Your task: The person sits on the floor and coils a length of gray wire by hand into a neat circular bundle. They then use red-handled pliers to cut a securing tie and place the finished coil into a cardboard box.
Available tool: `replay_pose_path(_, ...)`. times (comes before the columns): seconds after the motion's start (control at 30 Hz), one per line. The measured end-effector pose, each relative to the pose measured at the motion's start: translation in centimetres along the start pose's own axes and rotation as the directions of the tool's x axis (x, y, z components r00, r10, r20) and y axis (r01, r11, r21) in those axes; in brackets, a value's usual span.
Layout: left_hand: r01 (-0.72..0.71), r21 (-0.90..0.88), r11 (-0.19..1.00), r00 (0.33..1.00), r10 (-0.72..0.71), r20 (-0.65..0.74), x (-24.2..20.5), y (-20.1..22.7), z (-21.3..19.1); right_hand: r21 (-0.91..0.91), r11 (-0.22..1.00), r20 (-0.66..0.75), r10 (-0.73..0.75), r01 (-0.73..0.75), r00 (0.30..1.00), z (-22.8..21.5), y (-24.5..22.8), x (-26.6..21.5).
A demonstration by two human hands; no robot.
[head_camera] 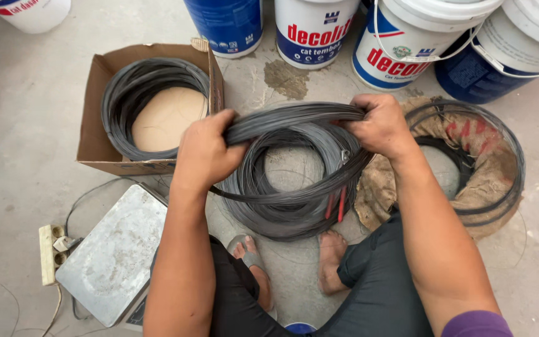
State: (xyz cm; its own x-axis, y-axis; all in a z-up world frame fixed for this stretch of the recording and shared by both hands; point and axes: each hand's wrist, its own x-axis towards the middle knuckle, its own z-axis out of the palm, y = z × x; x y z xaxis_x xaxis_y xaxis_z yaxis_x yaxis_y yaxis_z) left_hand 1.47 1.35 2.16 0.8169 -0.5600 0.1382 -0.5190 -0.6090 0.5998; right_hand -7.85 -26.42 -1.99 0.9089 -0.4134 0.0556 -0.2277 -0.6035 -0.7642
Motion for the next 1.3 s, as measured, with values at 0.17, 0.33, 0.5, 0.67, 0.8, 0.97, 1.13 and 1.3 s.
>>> replay_pose_path(0.17,-0.22,0.289,0.932,0.971,0.238,-0.026,-0.4,2.3,2.5,-0.011,0.998,0.084,-0.058,0.059,0.995,2.5,-4.5,-2.6)
replay_pose_path(0.33,-0.157,0.072,0.985,0.986,0.152,0.068,-0.6,1.0,1.9,0.013,0.99,0.218,-0.138,0.138,0.966,2.3,-5.1,-2.9)
replay_pose_path(0.5,-0.016,-0.184,0.983,0.998,0.004,-0.064,-1.6,0.9,-1.1,-0.003,0.994,0.229,-0.104,0.108,0.968,0.1,-3.3,-1.9)
replay_pose_path(0.67,-0.039,-0.073,0.997,0.991,0.03,-0.131,-1.6,0.2,-2.2,0.304,0.951,0.134,-0.104,0.059,0.986,1.2,-2.5,-1.2)
replay_pose_path(0.8,-0.2,0.282,0.938,0.972,0.227,-0.066,-0.9,2.3,-0.9,0.248,0.963,0.132,-0.139,0.103,0.982,1.6,-6.3,-2.9)
replay_pose_path(0.97,-0.205,0.179,0.962,0.978,0.21,-0.01,-1.1,2.9,-0.6,0.075,0.991,0.187,-0.12,0.108,0.975,1.8,-6.5,-3.0)
replay_pose_path(1.13,-0.084,-0.006,0.996,0.995,0.084,0.053,-1.7,1.7,-0.2,-0.007,0.999,0.341,-0.048,0.054,0.939,1.4,-6.5,-3.0)
replay_pose_path(1.3,0.068,-0.072,0.995,0.998,-0.066,0.024,-2.0,1.4,-1.2,0.152,0.988,0.313,-0.052,0.004,0.948,2.1,-3.0,-1.5)
